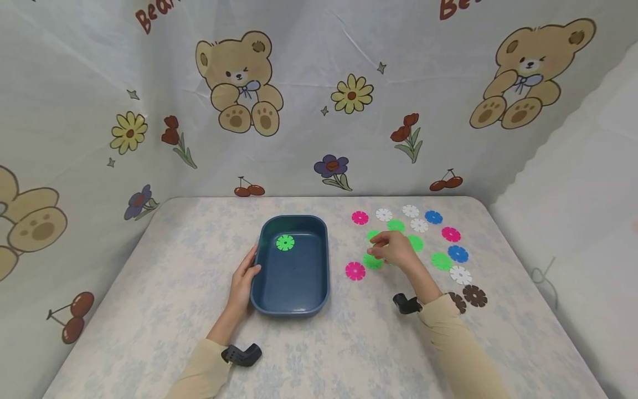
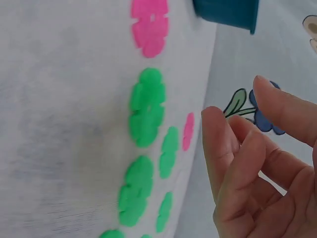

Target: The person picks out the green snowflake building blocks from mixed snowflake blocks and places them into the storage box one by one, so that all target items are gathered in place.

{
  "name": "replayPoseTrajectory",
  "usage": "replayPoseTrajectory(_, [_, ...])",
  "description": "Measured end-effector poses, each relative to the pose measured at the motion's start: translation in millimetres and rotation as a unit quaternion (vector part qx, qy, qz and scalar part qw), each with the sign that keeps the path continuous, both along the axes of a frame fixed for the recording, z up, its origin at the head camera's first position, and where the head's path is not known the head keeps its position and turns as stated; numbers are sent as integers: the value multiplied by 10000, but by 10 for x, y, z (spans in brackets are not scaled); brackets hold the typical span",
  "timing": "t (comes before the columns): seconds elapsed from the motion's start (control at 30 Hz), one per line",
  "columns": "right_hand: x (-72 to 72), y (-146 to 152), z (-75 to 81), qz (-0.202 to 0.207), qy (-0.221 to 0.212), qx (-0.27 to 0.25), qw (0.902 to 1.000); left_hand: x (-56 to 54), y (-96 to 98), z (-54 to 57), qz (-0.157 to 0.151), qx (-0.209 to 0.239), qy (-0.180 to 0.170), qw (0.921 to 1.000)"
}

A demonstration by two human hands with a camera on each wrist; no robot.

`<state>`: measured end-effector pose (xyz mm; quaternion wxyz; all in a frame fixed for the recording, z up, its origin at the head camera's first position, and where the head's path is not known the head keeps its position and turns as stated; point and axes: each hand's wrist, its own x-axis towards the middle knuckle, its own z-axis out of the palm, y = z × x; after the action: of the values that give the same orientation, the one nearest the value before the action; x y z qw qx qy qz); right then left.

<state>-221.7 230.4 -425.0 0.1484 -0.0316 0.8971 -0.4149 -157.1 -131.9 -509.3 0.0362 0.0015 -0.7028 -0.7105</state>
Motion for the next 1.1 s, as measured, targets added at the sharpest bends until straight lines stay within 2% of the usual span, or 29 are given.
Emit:
replayPoseTrajectory(0.27, [6, 110, -237, -280, -92, 146, 9995, 7, 15, 4, 77, -88, -1, 9999])
replayPoseTrajectory(0.43, [11, 123, -329, -321, -117, 140, 9993, 1, 14, 0, 74, 25, -48, 10000])
replayPoseTrajectory(0.6, [10, 97, -373, -326, 38, 338, 9989, -6, 2, 2, 31, 78, -68, 9999])
replayPoseTrajectory(0.9, [-22, 37, -435, -318, 279, 1055, 9935, -9, 0, 2, 20, 106, -84, 9999])
replayPoseTrajectory(1.1, [-19, 25, -430, -388, 270, 1127, 9925, -11, -1, -6, -11, 129, -98, 9999])
